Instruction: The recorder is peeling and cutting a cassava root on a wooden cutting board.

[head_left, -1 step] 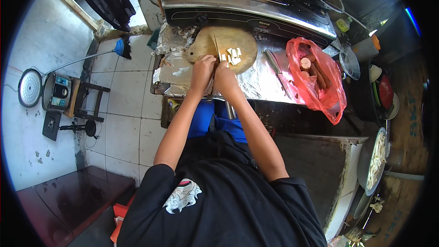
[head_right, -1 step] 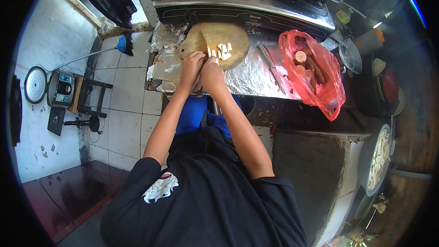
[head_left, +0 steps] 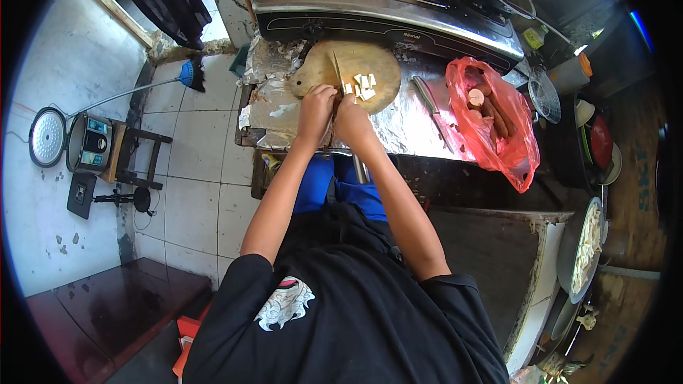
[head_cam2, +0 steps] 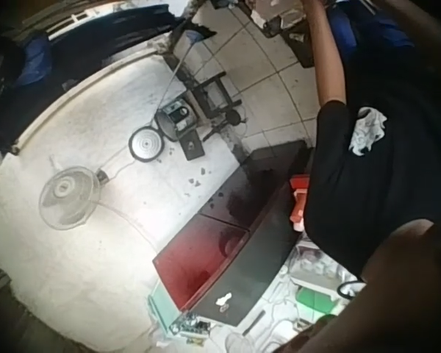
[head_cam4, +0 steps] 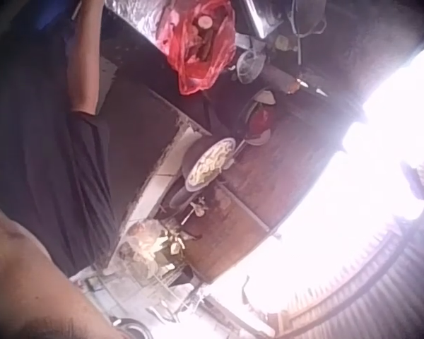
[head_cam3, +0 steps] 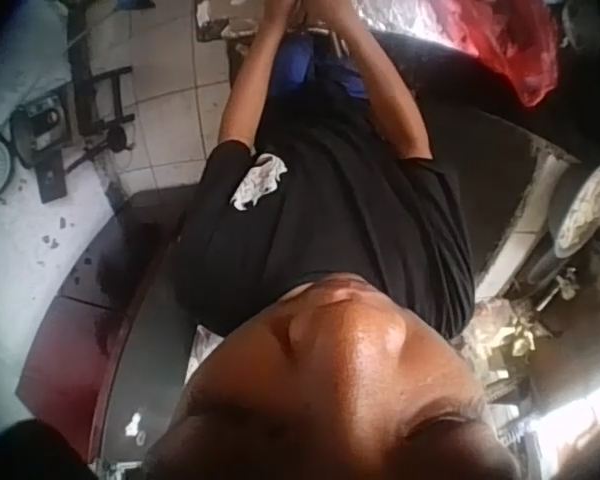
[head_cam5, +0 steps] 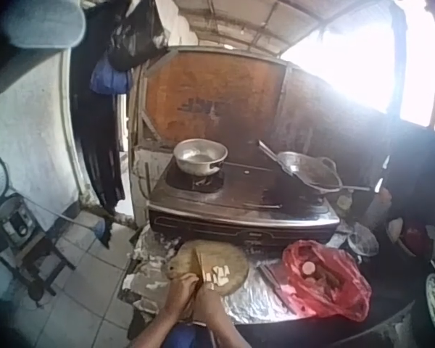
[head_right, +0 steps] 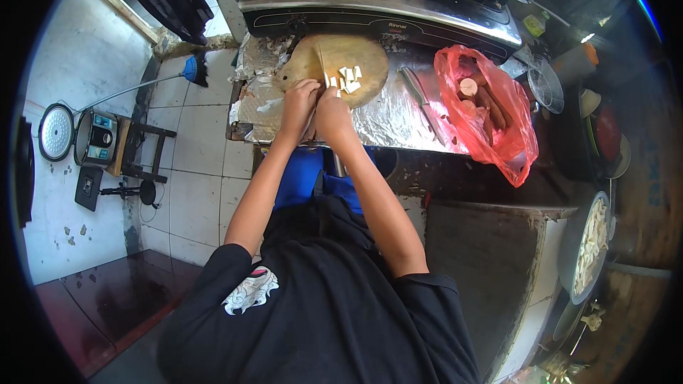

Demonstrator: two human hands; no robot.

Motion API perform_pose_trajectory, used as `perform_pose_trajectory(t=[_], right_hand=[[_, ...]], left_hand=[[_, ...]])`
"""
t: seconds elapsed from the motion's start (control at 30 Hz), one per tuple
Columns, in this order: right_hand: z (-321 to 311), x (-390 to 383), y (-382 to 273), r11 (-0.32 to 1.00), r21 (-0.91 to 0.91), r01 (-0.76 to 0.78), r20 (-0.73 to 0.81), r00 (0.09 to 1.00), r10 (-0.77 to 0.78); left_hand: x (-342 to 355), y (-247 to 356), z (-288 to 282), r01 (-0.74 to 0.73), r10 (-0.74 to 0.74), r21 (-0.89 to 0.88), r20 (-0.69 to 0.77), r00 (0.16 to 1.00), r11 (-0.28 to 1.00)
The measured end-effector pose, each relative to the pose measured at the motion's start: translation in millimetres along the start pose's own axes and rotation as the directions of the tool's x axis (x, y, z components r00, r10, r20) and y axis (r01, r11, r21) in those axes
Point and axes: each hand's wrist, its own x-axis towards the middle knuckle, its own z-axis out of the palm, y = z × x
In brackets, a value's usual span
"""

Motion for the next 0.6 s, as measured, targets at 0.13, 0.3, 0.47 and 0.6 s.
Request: perform_pose_trajectory(t=[0.13,0.3,0.47,0.6], right_hand=[[-2.6,-10.7,0.4,0.996,0.045,0.076,-0.028,0.997,-0.075],[-5.2,-21.5,-5.6,0.997,0.014,0.079,-0.06,0.995,-0.078],[-7.8,-25.0,-8.7,0.997,0.006,0.078,-0.038,0.996,-0.078],[-4.5,-24.9,-7.5,0.997,-0.003,0.078,-0.034,0.996,-0.079]], left_hand=[[-7.1,-3.0,-0.5,0.017,-0.017,0.016,-0.039,0.999,1.0],[-2.6,-2.8,2.4,0.034,-0.036,0.049,0.021,0.999,0.998],[-4.3,-2.7,3.9,0.027,-0.027,0.054,-0.013,1.0,0.998],[-5.4,2.3,1.9,0.062,-0.063,0.032,0.016,0.998,0.998]])
